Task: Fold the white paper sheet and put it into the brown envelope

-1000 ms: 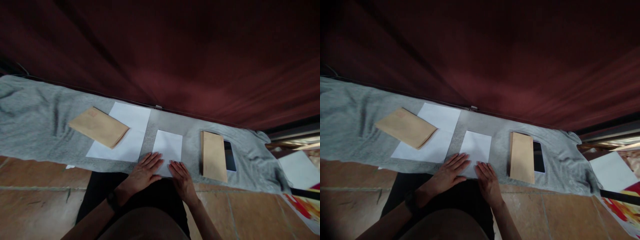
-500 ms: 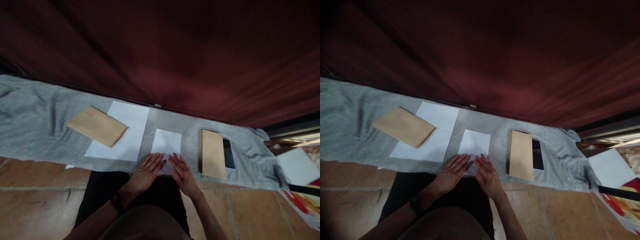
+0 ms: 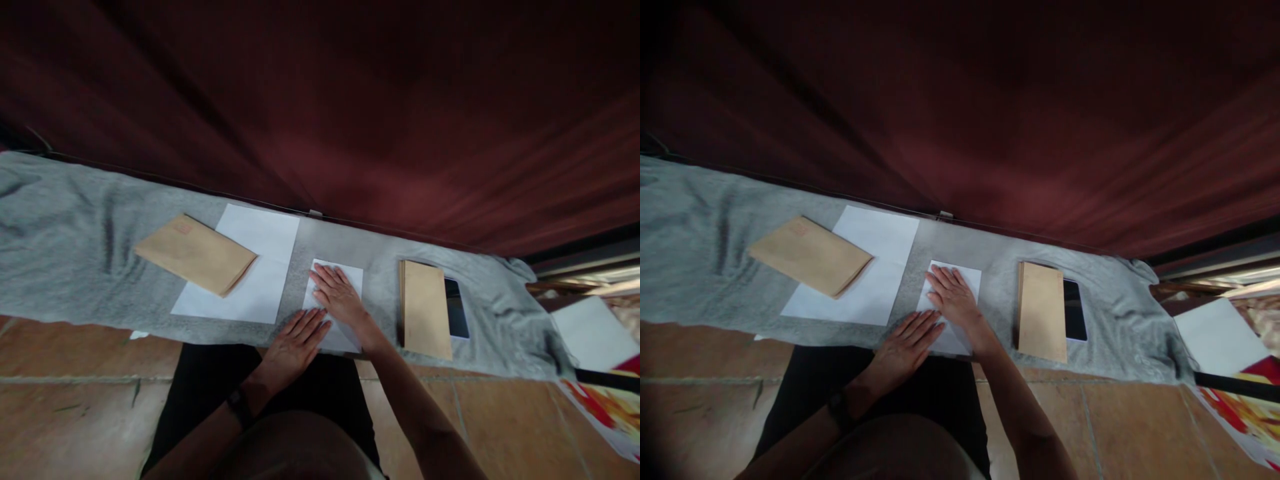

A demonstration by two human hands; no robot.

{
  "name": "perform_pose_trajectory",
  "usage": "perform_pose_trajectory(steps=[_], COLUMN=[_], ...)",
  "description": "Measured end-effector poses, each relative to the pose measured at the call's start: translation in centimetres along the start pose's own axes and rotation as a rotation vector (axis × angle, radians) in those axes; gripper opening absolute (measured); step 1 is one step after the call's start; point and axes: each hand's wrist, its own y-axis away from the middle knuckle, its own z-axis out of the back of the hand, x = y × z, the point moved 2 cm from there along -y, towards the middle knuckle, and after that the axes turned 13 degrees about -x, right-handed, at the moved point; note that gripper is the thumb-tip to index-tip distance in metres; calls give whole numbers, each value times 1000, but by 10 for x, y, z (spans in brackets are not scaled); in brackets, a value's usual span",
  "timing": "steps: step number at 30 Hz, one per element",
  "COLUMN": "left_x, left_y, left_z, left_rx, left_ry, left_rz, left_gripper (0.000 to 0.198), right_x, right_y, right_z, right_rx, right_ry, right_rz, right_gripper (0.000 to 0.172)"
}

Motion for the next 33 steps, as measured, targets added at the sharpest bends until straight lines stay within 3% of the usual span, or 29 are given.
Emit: perform_pose_trajectory(steps=[9, 14, 21, 25, 30, 33], left_x=[1, 2, 3, 3, 1, 1], left_y=[-1, 0, 3, 4, 6, 8], left_z=[4, 3, 0, -3, -8, -8], left_rx=[14, 11, -11, -24, -72, -65], left_ry=[3, 2, -8, -4, 8, 8], left_rz=[5, -2, -8, -23, -11, -1], left_gripper=[51, 52, 53, 55, 54, 55], right_x=[-20, -31, -40, -4, 67, 79], right_y=[12, 39, 68, 75, 78, 88], right_z=[-5, 4, 20, 22, 9, 8], right_rx=[-189, -289, -303, -374, -247, -248], right_ry=[99, 121, 198, 190, 89, 96], right_rz=[-335, -356, -399, -429, -303, -314], right_gripper=[59, 61, 60, 62, 65, 64])
